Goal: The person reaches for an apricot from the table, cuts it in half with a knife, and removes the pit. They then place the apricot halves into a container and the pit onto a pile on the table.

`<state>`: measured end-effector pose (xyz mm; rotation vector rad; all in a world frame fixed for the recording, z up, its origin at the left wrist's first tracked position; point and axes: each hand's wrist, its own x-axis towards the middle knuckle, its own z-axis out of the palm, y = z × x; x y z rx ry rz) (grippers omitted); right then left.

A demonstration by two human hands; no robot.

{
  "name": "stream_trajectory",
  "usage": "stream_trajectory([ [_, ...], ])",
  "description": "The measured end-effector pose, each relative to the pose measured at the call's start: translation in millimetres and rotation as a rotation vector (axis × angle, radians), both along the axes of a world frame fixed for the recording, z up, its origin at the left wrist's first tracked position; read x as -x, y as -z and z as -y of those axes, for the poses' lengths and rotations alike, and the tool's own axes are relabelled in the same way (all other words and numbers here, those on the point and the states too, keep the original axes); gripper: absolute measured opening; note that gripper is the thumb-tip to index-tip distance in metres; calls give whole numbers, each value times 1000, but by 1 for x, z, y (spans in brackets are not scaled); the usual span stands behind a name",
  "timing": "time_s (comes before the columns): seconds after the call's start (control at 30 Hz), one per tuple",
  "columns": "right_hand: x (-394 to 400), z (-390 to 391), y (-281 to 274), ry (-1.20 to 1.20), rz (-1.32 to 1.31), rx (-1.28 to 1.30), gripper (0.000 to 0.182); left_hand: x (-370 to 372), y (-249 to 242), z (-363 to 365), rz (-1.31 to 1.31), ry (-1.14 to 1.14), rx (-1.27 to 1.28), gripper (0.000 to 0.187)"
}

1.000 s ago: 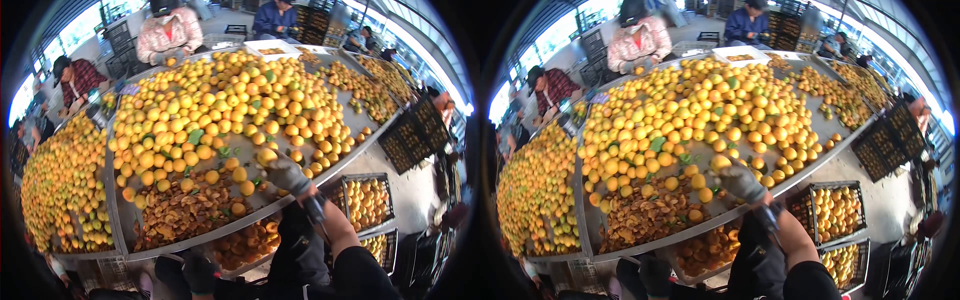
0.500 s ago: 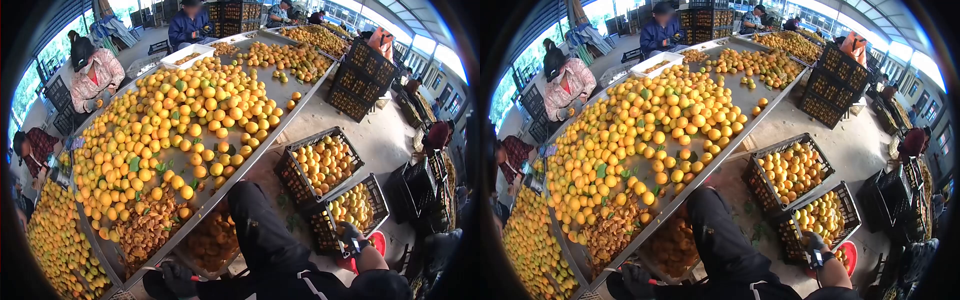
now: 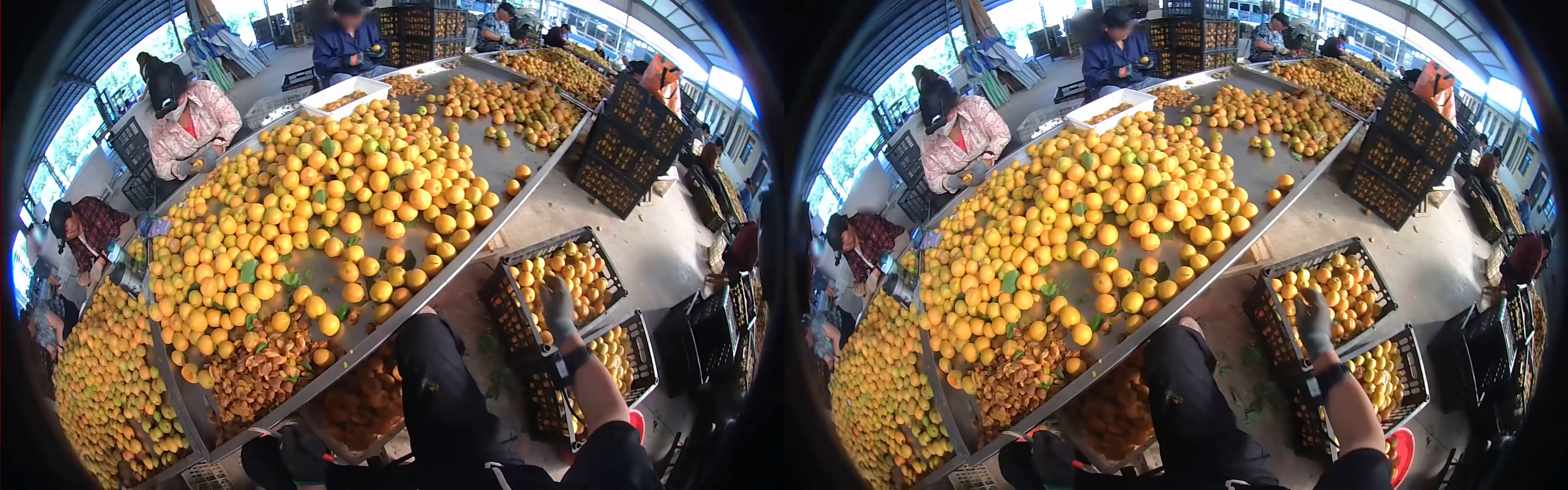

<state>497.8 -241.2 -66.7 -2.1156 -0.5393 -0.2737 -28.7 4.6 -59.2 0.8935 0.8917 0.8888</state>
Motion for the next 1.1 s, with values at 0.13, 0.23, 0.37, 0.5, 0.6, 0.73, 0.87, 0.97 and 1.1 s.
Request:
stream_trajectory([
  [0.13,-50,-167,-47,-358,97,-6,32,46,117,-19,-342,155,-252,27],
  [0.23,-117,-254,-39,-394,315,107,38,55,110,-18,-370,60,-304,26],
  [0.37,-204,-325,15,-586,-107,17,53,-3,15,0,-175,-133,193,26],
  [0.5,-141,-324,-51,-578,-268,289,57,7,34,1,-244,-85,249,25],
  [0.6,-114,-331,-46,-692,-457,280,57,-3,28,0,-56,-195,553,22],
  [0.73,-57,-345,-21,-753,-188,358,53,-1,26,0,-141,-34,400,16],
  [0.87,-24,-363,26,-1028,-185,170,54,-6,14,4,-538,99,-148,15],
  [0.97,14,-352,-5,-1094,-774,55,51,12,33,1,-45,102,429,39],
  [1.1,22,-334,-33,-1008,-684,-12,35,-10,18,-3,46,17,365,19],
])
